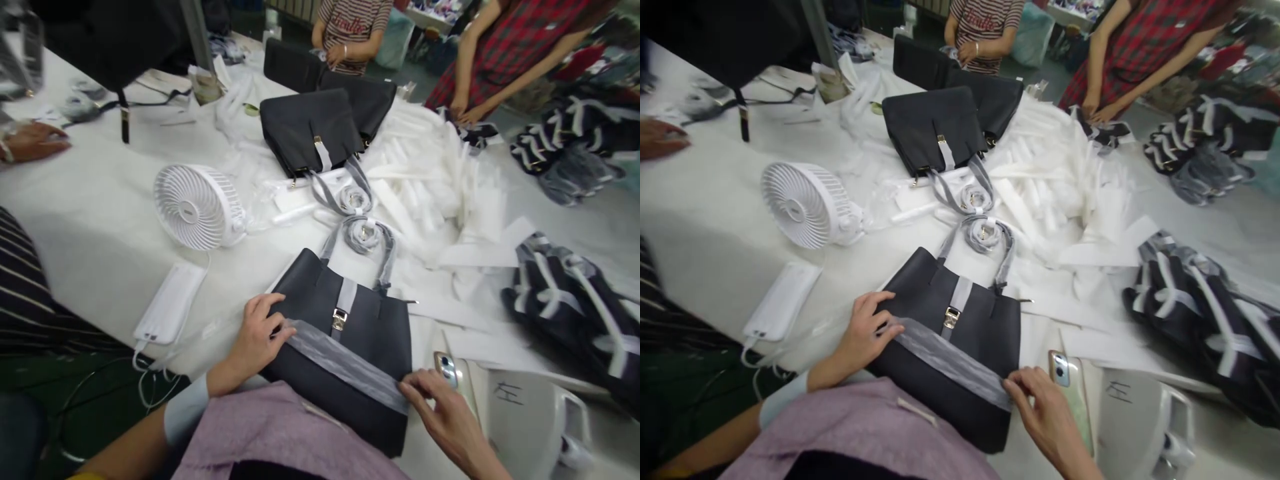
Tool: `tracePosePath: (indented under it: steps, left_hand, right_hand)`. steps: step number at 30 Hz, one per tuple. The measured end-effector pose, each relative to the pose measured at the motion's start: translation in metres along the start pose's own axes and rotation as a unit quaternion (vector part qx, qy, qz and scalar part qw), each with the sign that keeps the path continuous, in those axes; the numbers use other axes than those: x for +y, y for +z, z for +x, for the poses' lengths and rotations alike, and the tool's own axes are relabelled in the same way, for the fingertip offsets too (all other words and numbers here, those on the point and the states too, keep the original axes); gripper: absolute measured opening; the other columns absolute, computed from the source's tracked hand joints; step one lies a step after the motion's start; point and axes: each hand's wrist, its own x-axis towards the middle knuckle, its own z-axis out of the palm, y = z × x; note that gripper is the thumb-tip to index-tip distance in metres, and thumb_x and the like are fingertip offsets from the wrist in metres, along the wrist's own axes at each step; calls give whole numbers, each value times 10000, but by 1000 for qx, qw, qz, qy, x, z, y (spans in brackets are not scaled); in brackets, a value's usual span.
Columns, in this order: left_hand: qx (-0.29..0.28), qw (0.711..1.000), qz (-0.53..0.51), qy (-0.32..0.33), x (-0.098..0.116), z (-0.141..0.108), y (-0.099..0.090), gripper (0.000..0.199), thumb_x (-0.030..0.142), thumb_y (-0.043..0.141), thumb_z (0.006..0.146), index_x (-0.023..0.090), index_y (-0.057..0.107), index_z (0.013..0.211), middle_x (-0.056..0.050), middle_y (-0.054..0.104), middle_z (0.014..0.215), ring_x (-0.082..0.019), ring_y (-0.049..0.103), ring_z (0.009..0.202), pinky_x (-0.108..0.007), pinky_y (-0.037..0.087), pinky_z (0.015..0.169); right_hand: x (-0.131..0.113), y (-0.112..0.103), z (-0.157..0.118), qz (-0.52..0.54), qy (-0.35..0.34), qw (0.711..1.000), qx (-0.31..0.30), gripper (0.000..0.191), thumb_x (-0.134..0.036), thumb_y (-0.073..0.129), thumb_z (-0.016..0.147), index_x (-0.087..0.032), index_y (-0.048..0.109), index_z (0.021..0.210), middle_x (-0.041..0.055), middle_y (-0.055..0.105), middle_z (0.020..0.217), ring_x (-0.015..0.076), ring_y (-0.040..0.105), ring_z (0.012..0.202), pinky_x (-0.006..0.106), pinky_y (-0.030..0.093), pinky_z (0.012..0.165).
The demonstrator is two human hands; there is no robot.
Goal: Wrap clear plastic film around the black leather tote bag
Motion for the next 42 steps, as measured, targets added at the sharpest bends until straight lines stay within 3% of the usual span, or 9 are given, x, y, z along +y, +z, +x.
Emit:
tracePosePath:
  steps: [6, 9, 17, 23, 31, 34, 37, 40, 42]
  left_hand:
    - [97, 993, -18, -64, -2, 1, 7, 163, 276, 664, 851, 183, 607, 731, -102, 564, 1227, -252, 512, 1123, -446, 460, 958]
    - [110, 990, -46, -71, -5, 4, 7, 206, 249, 688, 832, 178, 568, 681, -90, 616, 1161, -229, 557, 1058, -417, 493, 917]
    - [117, 984, -115, -73, -13, 10, 3, 165, 198, 682, 828, 184, 591, 692, -71, 699, 1052, -200, 611, 975, -375, 529, 858]
    - [118, 970, -179, -116, -18, 8, 4, 156, 138, 622, 828, 190, 624, 681, -60, 719, 1060, -173, 643, 940, -317, 522, 843]
    - [70, 918, -300, -249, -24, 30, -9, 236, 312, 614, 843, 191, 677, 650, -30, 743, 869, -158, 678, 819, -242, 499, 768]
    - [108, 903, -292, -297, -31, 28, -26, 357, 416, 535, 887, 190, 664, 643, -34, 732, 820, -165, 667, 788, -246, 484, 727]
    - [162, 878, -248, -375, -37, 6, -42, 532, 526, 419, 924, 184, 623, 570, -32, 659, 592, -158, 629, 608, -257, 455, 627]
    - [69, 840, -267, -467, -34, -28, -47, 656, 648, 416, 881, 180, 551, 442, -28, 548, 407, -139, 548, 406, -258, 414, 498]
    - [37, 777, -341, -528, -28, -46, -43, 615, 699, 502, 809, 162, 598, 527, -42, 598, 463, -154, 584, 422, -249, 411, 456]
  right_hand:
    - [-8, -3, 19, -113, -176, 974, 87, 244, -370, 486, 968, -227, 623, 827, 11, 629, 718, 134, 600, 646, 269, 484, 646]
    - [-30, 1, 44, -117, -220, 966, 75, 226, -316, 457, 987, -215, 626, 877, 16, 611, 747, 108, 603, 645, 228, 474, 620]
    - [-115, 77, 139, 9, -285, 959, 3, 224, -272, 395, 1006, -181, 596, 1040, 35, 585, 792, 111, 588, 654, 211, 491, 600]
    - [-126, 117, 155, 169, -247, 953, 41, 73, -188, 495, 961, -206, 563, 983, 8, 602, 822, 117, 603, 722, 224, 500, 666]
    - [-129, 127, 163, 72, -284, 948, 123, 200, -181, 476, 968, -147, 568, 1142, 16, 582, 790, 108, 585, 655, 200, 469, 616]
    - [-130, 126, 163, 19, -310, 941, 137, 255, -177, 467, 973, -139, 568, 1205, 3, 557, 749, 94, 559, 603, 188, 447, 581]
    - [-126, 127, 161, 2, -323, 936, 139, 311, -169, 472, 970, -155, 555, 1270, -12, 532, 723, 83, 539, 575, 182, 430, 559]
    - [-123, 130, 161, -1, -325, 935, 145, 338, -165, 482, 965, -169, 549, 1296, -20, 506, 710, 79, 519, 558, 183, 416, 540]
    - [-122, 131, 161, -9, -327, 933, 148, 333, -166, 496, 959, -157, 554, 1287, -21, 491, 708, 81, 508, 558, 189, 414, 542]
